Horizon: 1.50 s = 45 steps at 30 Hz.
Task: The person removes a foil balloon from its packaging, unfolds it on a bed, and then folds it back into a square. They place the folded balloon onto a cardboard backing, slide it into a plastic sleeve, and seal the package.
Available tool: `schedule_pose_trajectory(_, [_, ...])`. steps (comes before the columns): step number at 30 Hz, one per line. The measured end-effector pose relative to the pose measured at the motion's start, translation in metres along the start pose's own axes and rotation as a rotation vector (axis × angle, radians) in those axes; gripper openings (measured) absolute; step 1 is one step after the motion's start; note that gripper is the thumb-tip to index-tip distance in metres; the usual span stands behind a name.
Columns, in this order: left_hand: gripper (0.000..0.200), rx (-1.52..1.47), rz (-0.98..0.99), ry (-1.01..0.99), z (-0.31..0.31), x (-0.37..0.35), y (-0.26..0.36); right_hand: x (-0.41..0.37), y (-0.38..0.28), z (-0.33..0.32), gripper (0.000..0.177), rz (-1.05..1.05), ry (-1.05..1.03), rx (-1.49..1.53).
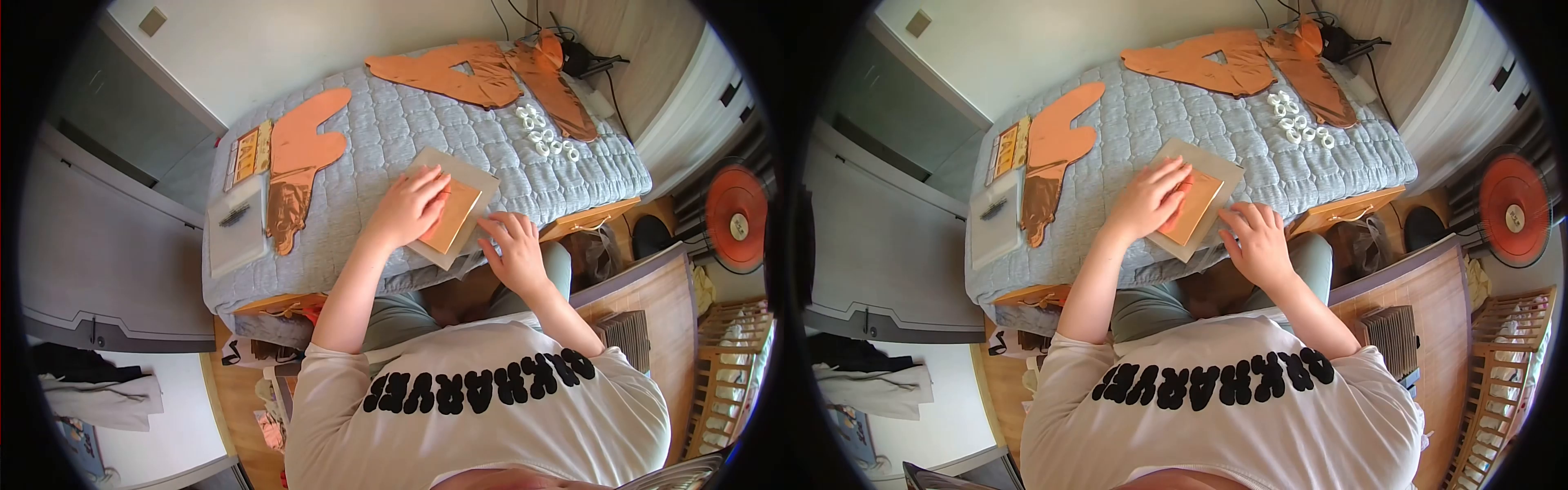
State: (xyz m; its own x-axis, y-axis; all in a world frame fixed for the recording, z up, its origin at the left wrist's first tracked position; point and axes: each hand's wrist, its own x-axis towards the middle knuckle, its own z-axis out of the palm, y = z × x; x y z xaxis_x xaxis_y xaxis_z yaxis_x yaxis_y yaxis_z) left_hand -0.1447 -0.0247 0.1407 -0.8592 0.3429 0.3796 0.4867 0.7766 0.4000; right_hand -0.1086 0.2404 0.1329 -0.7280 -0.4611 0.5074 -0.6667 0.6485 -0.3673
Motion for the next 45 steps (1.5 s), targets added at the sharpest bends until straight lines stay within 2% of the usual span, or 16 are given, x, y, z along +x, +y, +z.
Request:
schedule_pose_trajectory(4, [0.046,0.183,0.050,-0.085,0.009,0.000,0.000,0.006,-0.001,-0.001,0.050,-0.075,-0.080,-0.037])
schedule_pose_trajectory(8, [0.049,0.255,0.065,-0.106,0.012,-0.001,-0.003,0.007,0.005,0.001,0.054,-0.120,-0.126,-0.006])
schedule_pose_trajectory(10, [0.049,0.250,0.065,-0.112,0.012,-0.002,-0.003,0.011,0.010,0.003,0.056,-0.225,-0.269,-0.015])
schedule_pose_trajectory(13, [0.049,0.195,0.042,-0.122,0.010,0.000,-0.007,0.015,0.010,0.000,0.056,-0.291,-0.349,-0.050])
schedule_pose_trajectory(15, [0.060,-0.262,-0.088,-0.117,0.007,0.003,-0.015,0.016,0.012,0.000,0.056,-0.298,-0.369,-0.060])
schedule_pose_trajectory(16, [0.060,-0.263,-0.090,-0.115,0.006,0.003,-0.018,0.016,0.013,-0.001,0.057,-0.304,-0.387,-0.071])
schedule_pose_trajectory(18, [0.075,-1.118,-0.138,0.078,0.007,0.002,-0.026,0.018,0.013,-0.003,0.058,-0.278,-0.402,-0.095])
schedule_pose_trajectory(23, [0.080,-1.243,-0.152,0.112,-0.006,0.001,-0.036,0.021,0.014,-0.003,0.060,-0.259,-0.393,-0.130])
schedule_pose_trajectory(32, [0.075,-1.150,-0.230,0.124,-0.012,0.007,-0.030,0.024,0.012,0.000,0.060,-0.240,-0.403,-0.110])
schedule_pose_trajectory(35, [0.066,-1.070,-0.183,0.150,-0.009,0.011,-0.027,0.023,0.012,0.002,0.061,-0.247,-0.375,-0.109])
schedule_pose_trajectory(37, [0.056,-0.432,-0.061,0.067,-0.012,0.015,-0.019,0.023,0.013,0.002,0.062,-0.244,-0.391,-0.124])
schedule_pose_trajectory(38, [0.052,-0.252,-0.048,0.048,-0.013,0.019,-0.010,0.023,0.013,0.003,0.062,-0.235,-0.387,-0.135])
schedule_pose_trajectory(39, [0.052,-0.263,-0.025,0.048,-0.007,0.021,-0.009,0.022,0.013,0.005,0.063,-0.242,-0.380,-0.116])
schedule_pose_trajectory(41, [0.055,0.054,0.058,-0.034,0.007,0.029,-0.007,0.021,0.015,0.005,0.064,-0.254,-0.358,-0.113])
schedule_pose_trajectory(43, [0.059,0.171,-0.010,-0.173,0.014,0.027,-0.004,0.019,0.019,0.009,0.064,-0.247,-0.372,-0.110])
schedule_pose_trajectory(45, [0.063,0.200,0.013,-0.188,0.012,0.027,-0.003,0.018,0.024,0.008,0.065,-0.274,-0.364,-0.049])
